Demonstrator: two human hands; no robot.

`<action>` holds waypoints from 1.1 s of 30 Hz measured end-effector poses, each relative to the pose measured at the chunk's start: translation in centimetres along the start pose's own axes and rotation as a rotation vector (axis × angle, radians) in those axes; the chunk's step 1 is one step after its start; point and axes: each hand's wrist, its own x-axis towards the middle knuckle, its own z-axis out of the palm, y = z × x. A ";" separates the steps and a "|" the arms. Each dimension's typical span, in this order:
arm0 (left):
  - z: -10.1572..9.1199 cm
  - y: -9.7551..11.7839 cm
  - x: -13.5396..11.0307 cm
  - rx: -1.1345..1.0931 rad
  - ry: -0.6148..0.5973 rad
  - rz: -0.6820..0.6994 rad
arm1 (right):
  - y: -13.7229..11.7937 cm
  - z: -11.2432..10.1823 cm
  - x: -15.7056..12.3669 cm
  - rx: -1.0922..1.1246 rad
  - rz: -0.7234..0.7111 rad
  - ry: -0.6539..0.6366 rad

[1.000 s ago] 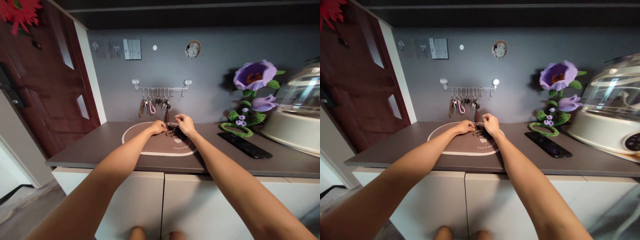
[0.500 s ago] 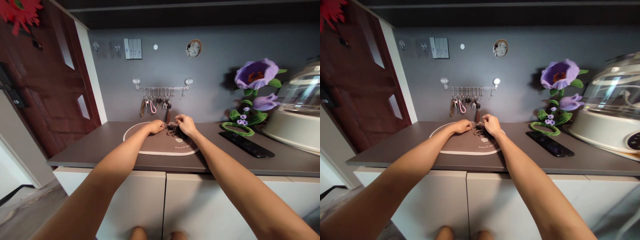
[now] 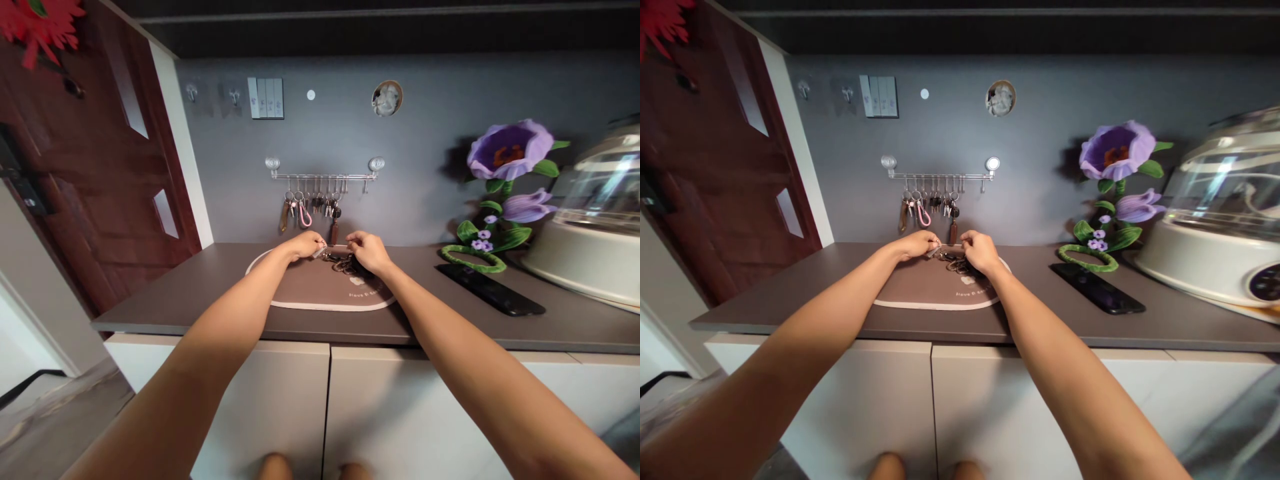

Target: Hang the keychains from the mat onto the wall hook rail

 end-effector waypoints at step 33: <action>-1.3 2.7 -0.8 -0.968 -0.158 -0.002 | -2.3 0.4 -1.1 0.069 -0.390 0.042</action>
